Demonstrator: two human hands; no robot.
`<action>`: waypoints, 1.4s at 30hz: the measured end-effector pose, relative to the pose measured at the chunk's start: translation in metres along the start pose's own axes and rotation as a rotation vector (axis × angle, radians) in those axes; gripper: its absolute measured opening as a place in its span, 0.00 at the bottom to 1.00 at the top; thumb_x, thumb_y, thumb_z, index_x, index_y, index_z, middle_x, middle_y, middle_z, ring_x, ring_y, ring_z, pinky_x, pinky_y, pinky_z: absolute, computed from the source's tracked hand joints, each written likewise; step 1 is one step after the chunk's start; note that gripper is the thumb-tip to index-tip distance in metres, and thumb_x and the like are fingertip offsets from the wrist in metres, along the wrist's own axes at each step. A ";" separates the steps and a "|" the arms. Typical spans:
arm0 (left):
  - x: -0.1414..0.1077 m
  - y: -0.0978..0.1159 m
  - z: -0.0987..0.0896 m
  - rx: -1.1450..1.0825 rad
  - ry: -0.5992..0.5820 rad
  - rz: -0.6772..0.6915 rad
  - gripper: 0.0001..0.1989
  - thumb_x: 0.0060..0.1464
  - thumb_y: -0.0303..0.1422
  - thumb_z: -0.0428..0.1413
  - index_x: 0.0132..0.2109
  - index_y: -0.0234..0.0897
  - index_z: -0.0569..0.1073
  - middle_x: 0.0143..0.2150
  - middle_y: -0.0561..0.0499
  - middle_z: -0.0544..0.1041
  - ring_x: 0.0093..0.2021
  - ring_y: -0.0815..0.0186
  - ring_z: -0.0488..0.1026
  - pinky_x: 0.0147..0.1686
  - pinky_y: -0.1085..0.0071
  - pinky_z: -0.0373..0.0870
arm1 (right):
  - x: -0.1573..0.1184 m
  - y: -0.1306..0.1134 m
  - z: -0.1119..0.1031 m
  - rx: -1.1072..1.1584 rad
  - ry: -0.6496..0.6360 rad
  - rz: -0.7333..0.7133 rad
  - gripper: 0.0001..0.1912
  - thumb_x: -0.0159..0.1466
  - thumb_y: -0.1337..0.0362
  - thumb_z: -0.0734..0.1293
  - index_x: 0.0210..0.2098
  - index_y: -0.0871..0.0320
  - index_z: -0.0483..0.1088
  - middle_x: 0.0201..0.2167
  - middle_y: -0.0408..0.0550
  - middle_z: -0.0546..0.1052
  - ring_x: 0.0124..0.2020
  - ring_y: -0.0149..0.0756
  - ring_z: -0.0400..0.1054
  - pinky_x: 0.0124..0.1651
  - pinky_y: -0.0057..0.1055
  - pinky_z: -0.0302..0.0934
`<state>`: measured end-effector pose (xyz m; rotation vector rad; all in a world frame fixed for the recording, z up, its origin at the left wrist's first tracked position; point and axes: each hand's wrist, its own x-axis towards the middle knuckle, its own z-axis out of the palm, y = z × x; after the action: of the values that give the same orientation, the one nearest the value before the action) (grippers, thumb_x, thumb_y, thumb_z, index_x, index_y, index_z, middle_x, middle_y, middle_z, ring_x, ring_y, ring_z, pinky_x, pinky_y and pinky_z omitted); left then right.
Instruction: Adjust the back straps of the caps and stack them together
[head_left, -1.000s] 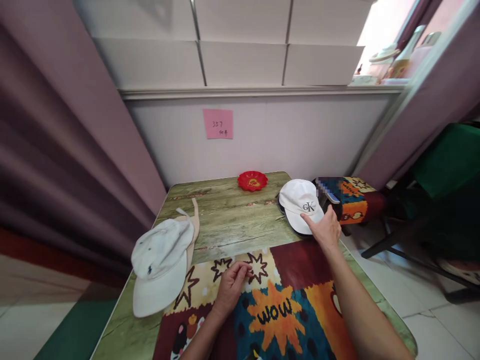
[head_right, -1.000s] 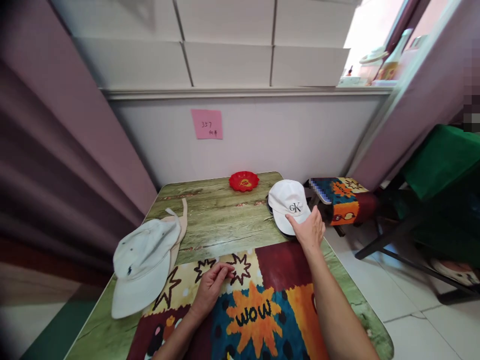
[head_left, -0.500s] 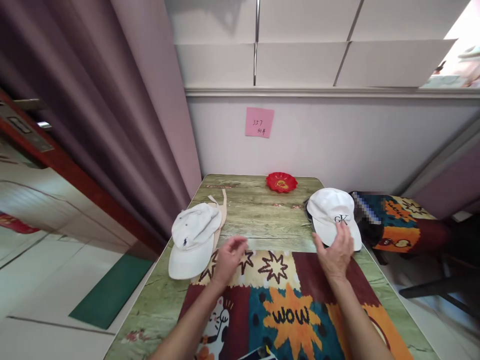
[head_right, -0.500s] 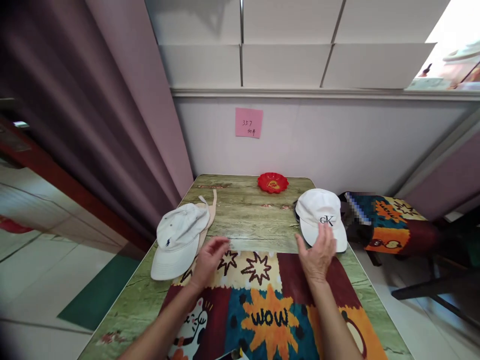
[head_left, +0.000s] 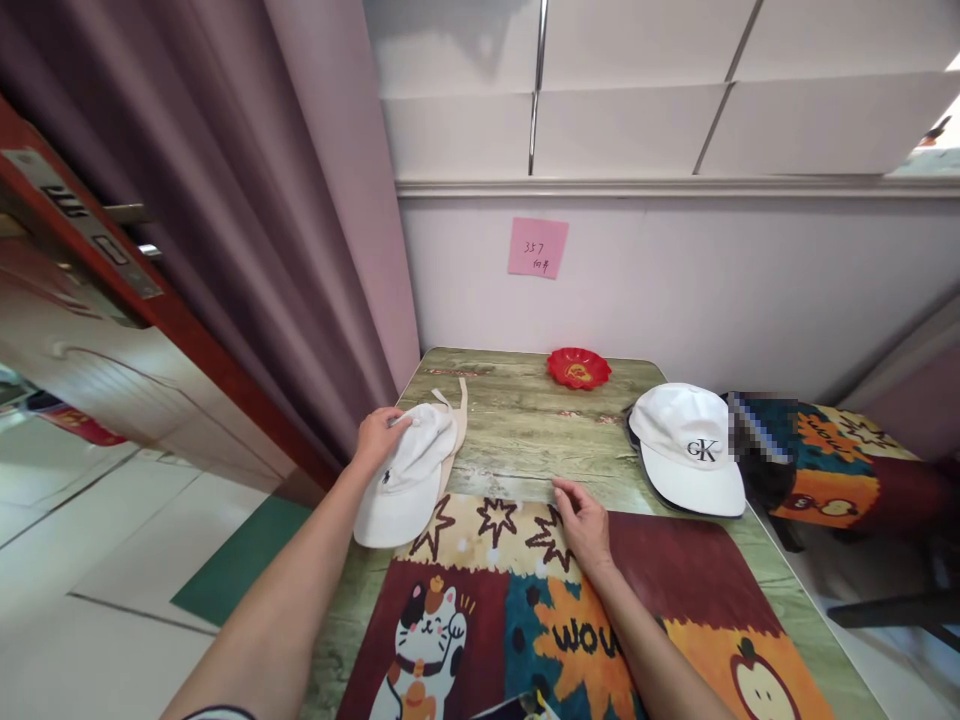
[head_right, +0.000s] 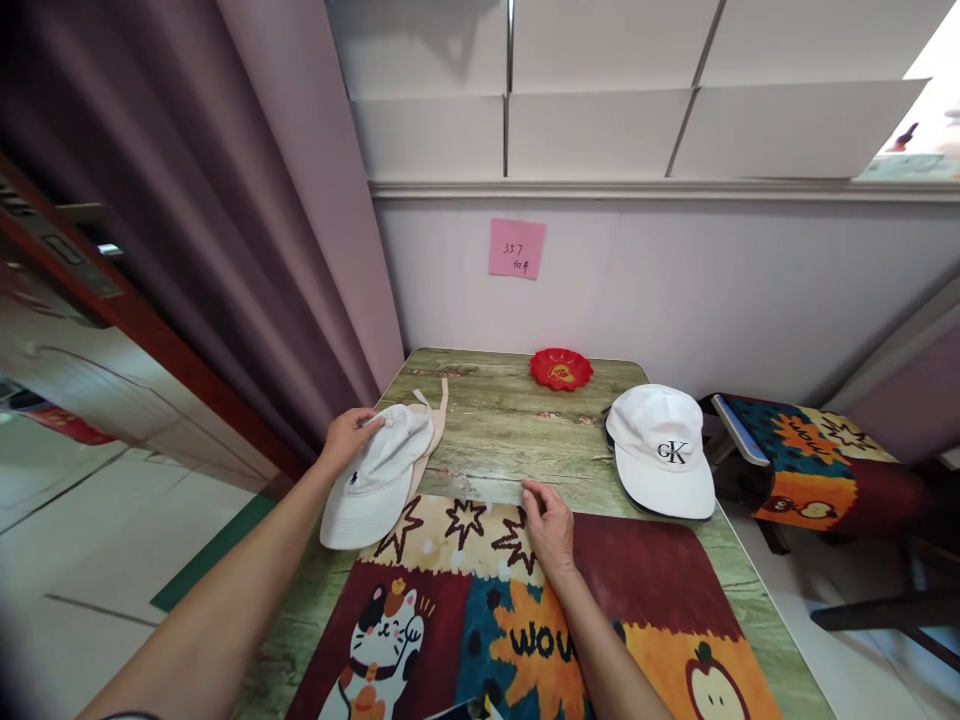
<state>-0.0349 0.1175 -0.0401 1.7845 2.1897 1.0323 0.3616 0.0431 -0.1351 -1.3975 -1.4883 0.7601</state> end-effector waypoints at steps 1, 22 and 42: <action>-0.001 -0.001 -0.001 -0.003 0.000 0.008 0.14 0.50 0.41 0.55 0.36 0.38 0.80 0.44 0.45 0.82 0.44 0.55 0.77 0.46 0.64 0.69 | -0.001 0.001 -0.001 0.006 -0.001 -0.010 0.17 0.65 0.53 0.62 0.42 0.56 0.77 0.43 0.52 0.80 0.46 0.45 0.74 0.51 0.40 0.65; -0.050 0.171 -0.107 -0.212 -0.206 0.339 0.16 0.59 0.45 0.55 0.43 0.40 0.80 0.47 0.46 0.81 0.47 0.58 0.76 0.51 0.66 0.70 | 0.044 -0.095 0.045 0.915 -0.474 0.189 0.42 0.59 0.37 0.66 0.65 0.51 0.58 0.66 0.55 0.64 0.65 0.49 0.61 0.67 0.49 0.51; -0.059 0.174 0.024 -1.110 -0.240 -0.280 0.18 0.52 0.47 0.62 0.43 0.39 0.79 0.45 0.48 0.81 0.45 0.61 0.76 0.44 0.68 0.73 | 0.055 -0.117 -0.043 1.168 -0.430 0.438 0.22 0.54 0.58 0.74 0.47 0.57 0.72 0.39 0.50 0.83 0.40 0.49 0.78 0.47 0.46 0.71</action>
<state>0.1361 0.0855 0.0243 0.9734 1.2047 1.4316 0.3582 0.0707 -0.0017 -0.6297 -0.6977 1.8956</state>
